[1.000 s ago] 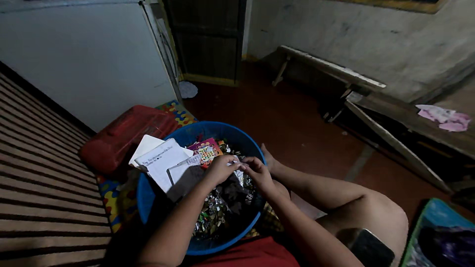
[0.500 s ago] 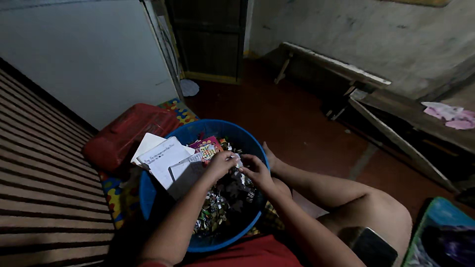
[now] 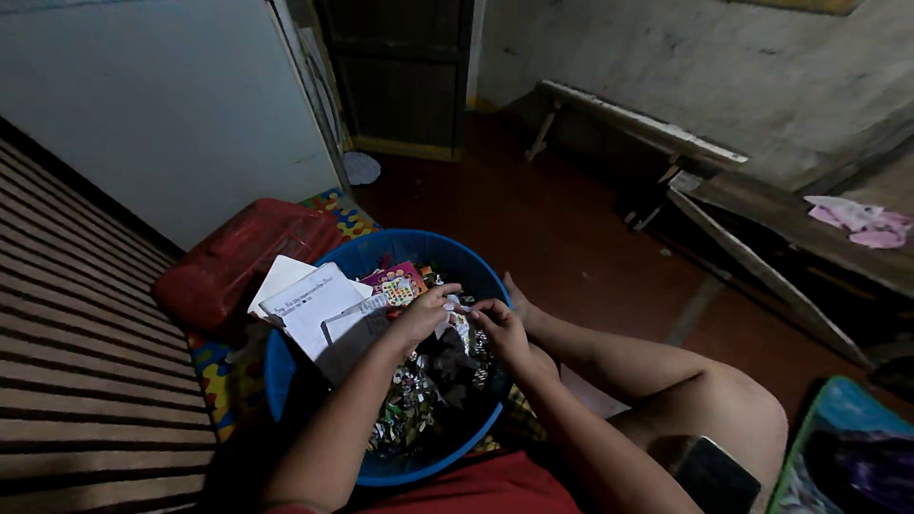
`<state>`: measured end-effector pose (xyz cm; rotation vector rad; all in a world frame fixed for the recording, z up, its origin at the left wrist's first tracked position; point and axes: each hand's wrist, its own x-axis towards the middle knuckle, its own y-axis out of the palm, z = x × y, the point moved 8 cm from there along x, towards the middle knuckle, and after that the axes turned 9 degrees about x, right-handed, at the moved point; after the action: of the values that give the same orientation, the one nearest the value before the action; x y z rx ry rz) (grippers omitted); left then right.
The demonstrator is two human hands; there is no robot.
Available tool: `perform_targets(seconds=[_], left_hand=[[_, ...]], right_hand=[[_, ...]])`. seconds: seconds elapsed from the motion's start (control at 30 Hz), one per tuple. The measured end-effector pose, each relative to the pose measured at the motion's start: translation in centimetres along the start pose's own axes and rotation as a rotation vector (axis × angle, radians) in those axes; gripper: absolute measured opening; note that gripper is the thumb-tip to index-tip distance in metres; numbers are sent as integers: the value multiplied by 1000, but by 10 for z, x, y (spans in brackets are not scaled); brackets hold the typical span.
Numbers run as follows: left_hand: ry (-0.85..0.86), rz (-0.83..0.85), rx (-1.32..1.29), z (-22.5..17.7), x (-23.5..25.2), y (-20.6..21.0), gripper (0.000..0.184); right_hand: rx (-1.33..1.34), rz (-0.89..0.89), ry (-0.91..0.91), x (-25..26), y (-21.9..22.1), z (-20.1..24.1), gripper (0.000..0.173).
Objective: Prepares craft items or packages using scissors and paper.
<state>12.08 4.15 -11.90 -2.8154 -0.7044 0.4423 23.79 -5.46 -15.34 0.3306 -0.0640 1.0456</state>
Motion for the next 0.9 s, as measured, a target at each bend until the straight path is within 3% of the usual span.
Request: perform_targets(seconds=[0.07,0.27,0.43,0.5,0.63,0.9], left_hand=[[42,9,90,-1,2,1,62],[124,-58,485,-9,4,4,67],[159,-15,586,-16,1,5,77],[197,26,643,-18,0,8,80],[197,102,653,-18,-2,10,83],[145,130,686,-12,-1,11,78]], right_hand=[[37,50,-7,0,2,-1,10],[15,130,12,-1,9,-4,10],[-135,134,33,-2,12,1,41],[-239,151,77,-3,13,-1,46],[-323,164,86,-2,14,-3,25],[-373,126,74,-2,11,-3,16]])
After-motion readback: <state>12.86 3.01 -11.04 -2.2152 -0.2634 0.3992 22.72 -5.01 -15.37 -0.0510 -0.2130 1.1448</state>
